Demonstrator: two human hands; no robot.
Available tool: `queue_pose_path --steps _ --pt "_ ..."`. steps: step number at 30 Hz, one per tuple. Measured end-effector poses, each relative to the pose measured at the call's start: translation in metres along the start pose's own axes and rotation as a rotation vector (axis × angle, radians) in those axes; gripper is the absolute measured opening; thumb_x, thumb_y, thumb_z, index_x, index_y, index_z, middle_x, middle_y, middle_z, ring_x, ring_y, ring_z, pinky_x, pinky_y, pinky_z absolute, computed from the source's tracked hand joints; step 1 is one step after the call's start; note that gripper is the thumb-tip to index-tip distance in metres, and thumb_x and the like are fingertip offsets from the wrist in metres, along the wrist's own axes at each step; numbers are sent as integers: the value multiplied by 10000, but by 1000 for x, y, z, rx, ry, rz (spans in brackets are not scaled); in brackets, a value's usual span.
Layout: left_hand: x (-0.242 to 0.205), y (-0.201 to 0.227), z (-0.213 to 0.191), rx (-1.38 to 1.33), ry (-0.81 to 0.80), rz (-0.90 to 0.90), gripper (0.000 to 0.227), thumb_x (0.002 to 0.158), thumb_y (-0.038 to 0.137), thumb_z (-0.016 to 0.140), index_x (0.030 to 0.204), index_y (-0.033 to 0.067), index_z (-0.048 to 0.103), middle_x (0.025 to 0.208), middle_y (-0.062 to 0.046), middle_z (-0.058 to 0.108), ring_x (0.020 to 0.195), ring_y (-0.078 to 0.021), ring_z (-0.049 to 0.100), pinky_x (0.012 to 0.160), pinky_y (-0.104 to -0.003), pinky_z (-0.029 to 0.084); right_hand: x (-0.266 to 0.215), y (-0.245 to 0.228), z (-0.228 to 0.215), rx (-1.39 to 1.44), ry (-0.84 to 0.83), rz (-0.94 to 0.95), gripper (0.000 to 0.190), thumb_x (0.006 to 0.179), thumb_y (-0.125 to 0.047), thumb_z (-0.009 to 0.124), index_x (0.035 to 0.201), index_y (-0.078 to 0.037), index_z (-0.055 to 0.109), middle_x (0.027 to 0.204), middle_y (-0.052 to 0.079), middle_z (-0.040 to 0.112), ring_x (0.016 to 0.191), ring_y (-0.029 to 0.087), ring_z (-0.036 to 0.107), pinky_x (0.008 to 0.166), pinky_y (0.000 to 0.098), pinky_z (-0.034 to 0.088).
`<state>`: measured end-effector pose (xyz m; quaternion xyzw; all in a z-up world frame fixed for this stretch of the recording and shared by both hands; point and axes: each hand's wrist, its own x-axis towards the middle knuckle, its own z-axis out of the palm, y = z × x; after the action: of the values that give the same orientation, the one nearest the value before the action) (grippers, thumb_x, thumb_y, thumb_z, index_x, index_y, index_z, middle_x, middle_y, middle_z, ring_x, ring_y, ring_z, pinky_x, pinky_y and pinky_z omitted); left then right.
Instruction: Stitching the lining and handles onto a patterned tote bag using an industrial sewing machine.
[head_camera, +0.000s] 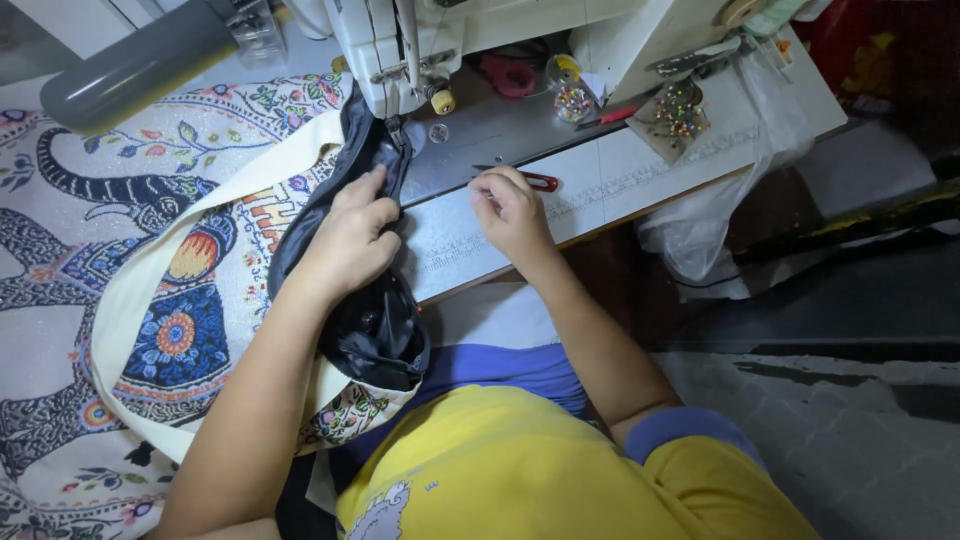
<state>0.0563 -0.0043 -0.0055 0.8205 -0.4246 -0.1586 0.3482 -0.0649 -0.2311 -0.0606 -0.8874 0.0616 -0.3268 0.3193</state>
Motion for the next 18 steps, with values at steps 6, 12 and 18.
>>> queue_pose_path --steps 6,12,18 --pt "5 -8 10 320 -88 -18 252 823 207 611 1046 121 691 1578 -156 468 1491 -366 379 1124 -524 396 -4 0 -1 12 3 18 112 911 -33 666 1009 -48 717 991 76 661 885 266 744 674 331 665" --pt "1 -5 4 179 -75 36 221 840 173 657 1032 70 695 1598 -239 412 1501 -422 345 1177 -550 345 -6 -10 -3 -8 15 9 112 912 -14 656 1005 -42 712 982 77 650 879 270 743 673 336 667" --pt "12 2 1 343 -152 65 262 845 231 615 1070 129 703 1629 -214 392 1551 -381 267 1236 -543 238 -4 -9 -5 0 33 -17 120 919 -19 662 1029 -27 709 987 91 652 878 280 741 690 340 668"
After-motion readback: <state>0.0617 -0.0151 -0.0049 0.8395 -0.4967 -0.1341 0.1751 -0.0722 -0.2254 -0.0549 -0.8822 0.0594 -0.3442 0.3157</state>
